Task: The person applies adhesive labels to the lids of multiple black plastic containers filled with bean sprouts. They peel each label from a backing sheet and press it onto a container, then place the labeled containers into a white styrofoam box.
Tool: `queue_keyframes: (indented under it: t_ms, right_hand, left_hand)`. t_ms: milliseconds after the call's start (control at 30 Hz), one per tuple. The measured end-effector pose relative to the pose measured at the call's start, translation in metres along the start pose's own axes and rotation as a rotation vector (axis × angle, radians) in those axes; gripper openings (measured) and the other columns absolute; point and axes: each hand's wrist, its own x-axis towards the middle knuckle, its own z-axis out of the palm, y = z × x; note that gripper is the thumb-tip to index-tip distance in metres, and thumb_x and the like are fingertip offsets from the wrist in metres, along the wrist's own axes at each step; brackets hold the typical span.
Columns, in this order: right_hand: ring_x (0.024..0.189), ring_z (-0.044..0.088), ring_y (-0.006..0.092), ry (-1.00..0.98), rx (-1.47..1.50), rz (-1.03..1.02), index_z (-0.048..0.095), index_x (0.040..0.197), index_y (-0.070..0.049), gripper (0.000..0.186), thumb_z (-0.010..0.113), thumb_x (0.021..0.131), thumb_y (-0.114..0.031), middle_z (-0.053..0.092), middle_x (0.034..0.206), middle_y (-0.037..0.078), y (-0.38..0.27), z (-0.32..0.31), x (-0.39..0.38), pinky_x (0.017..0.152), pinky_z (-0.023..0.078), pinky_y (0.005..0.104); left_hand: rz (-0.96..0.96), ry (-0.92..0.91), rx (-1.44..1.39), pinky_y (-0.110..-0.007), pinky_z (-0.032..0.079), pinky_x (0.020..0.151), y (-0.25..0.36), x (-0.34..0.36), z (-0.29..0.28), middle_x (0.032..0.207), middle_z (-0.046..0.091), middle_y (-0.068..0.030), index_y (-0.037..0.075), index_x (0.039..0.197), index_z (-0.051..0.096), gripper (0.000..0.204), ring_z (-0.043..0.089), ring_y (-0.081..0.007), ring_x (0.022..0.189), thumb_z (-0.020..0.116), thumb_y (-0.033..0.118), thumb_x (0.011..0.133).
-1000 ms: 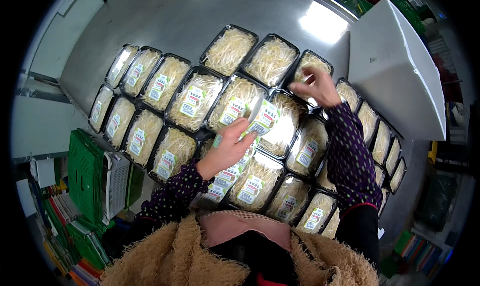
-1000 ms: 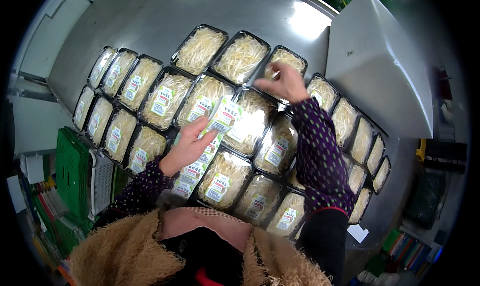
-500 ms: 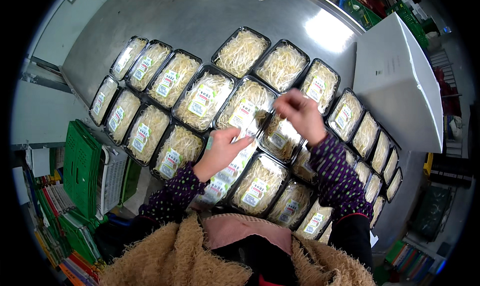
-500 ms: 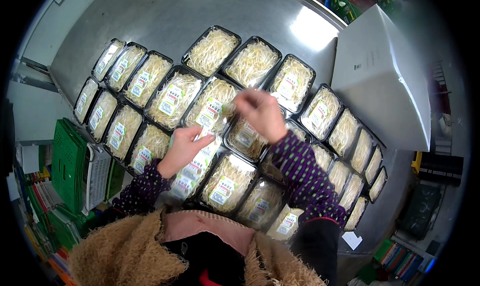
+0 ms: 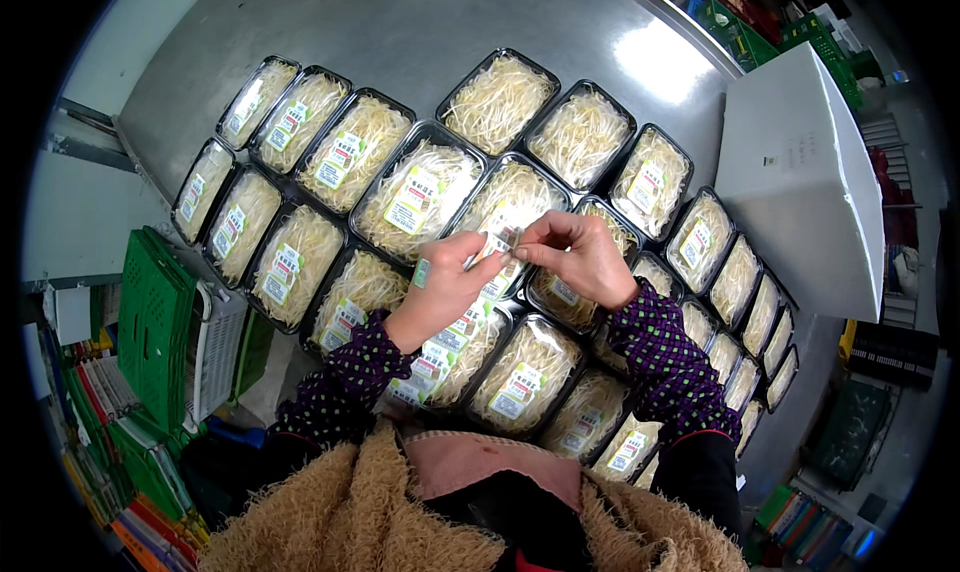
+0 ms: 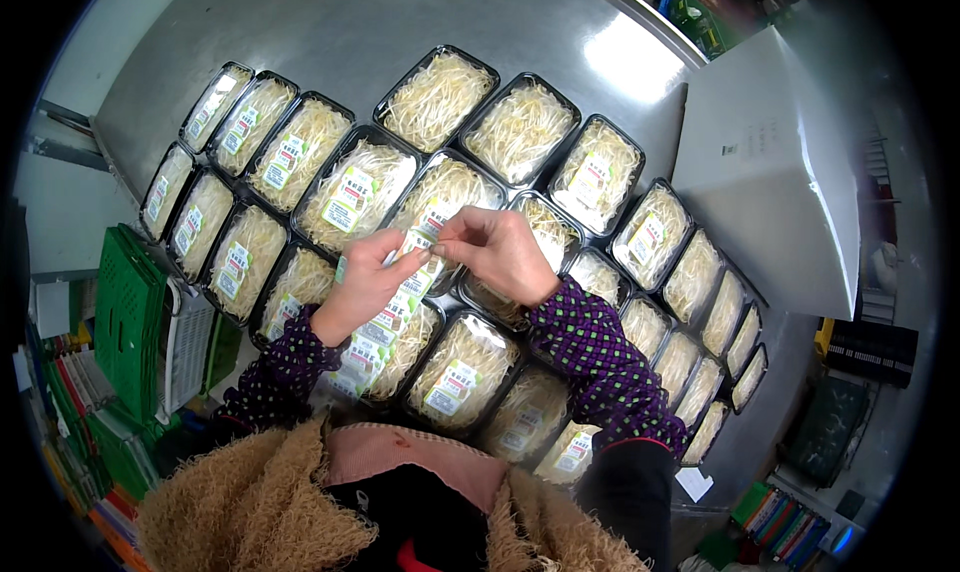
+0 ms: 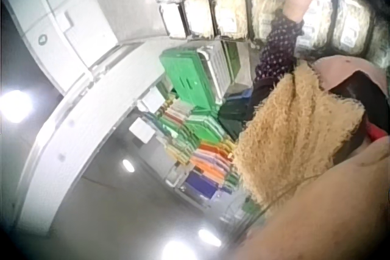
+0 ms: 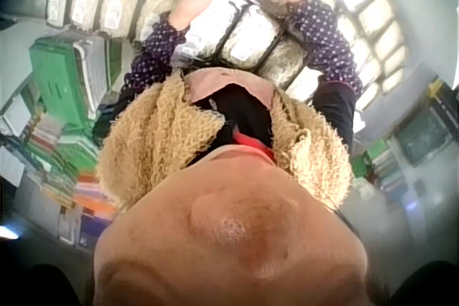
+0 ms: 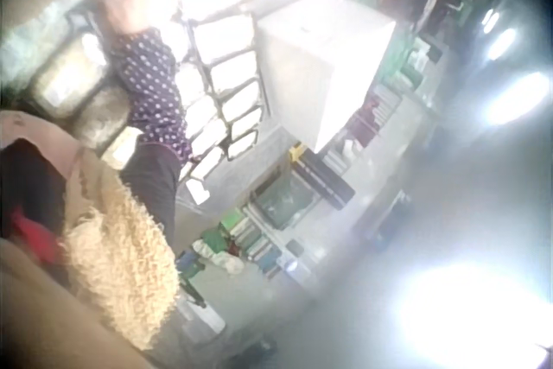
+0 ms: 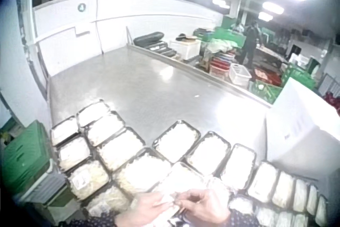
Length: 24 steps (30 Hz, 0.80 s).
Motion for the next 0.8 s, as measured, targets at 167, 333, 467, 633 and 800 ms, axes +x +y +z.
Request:
queue_keyframes:
  t_ms: [167, 333, 467, 633, 800]
  right_hand:
    - [0.068, 0.056, 0.0055, -0.157, -0.024, 0.041, 0.066, 0.089, -0.003, 0.014, 0.076, 0.084, -0.011, 0.065, 0.079, -0.001, -0.019, -0.011, 0.014, 0.06, 0.046, 0.0229]
    - [0.068, 0.055, 0.0076, -0.105, -0.036, -0.032, 0.061, 0.082, -0.001, 0.017, 0.075, 0.081, -0.011, 0.06, 0.072, 0.0, -0.011, 0.001, 0.007, 0.061, 0.046, 0.0249]
    - [0.065, 0.052, 0.0073, -0.14, -0.015, 0.016, 0.058, 0.081, -0.002, 0.019, 0.075, 0.081, -0.01, 0.057, 0.07, -0.001, -0.016, -0.006, 0.011, 0.058, 0.044, 0.0253]
    - [0.063, 0.051, 0.0074, -0.127, -0.064, 0.006, 0.054, 0.078, -0.003, 0.024, 0.076, 0.08, -0.01, 0.054, 0.067, -0.002, -0.021, -0.004, 0.003, 0.058, 0.045, 0.0262]
    - [0.07, 0.057, 0.0067, -0.089, 0.013, -0.011, 0.064, 0.089, 0.0, 0.017, 0.075, 0.083, -0.011, 0.061, 0.074, -0.001, -0.019, -0.004, 0.004, 0.065, 0.049, 0.0242]
  left_hand:
    - [0.283, 0.054, -0.019, -0.036, 0.043, 0.06, 0.012, 0.006, 0.007, 0.089, 0.057, -0.0164, -0.006, 0.084, 0.053, 0.011, 0.057, -0.028, 0.073, 0.062, -0.001, 0.084]
    - [0.188, 0.059, 0.169, -0.035, 0.046, 0.064, 0.008, 0.005, -0.002, 0.092, 0.059, -0.0164, -0.005, 0.09, 0.055, 0.008, 0.06, -0.0324, 0.078, 0.059, -0.004, 0.082]
    - [0.39, 0.111, 0.017, -0.04, 0.043, 0.061, 0.017, 0.009, 0.006, 0.086, 0.054, -0.0166, -0.004, 0.087, 0.05, 0.01, 0.056, -0.0341, 0.073, 0.058, -0.006, 0.081]
    - [0.335, 0.035, 0.095, -0.04, 0.041, 0.059, 0.017, 0.005, 0.0, 0.08, 0.051, -0.0161, -0.003, 0.084, 0.049, 0.011, 0.053, -0.0334, 0.068, 0.059, -0.005, 0.081]
    - [0.321, 0.062, 0.092, -0.039, 0.04, 0.056, 0.017, 0.009, -0.002, 0.077, 0.05, -0.0161, -0.003, 0.081, 0.049, 0.013, 0.052, -0.0323, 0.066, 0.062, -0.002, 0.081]
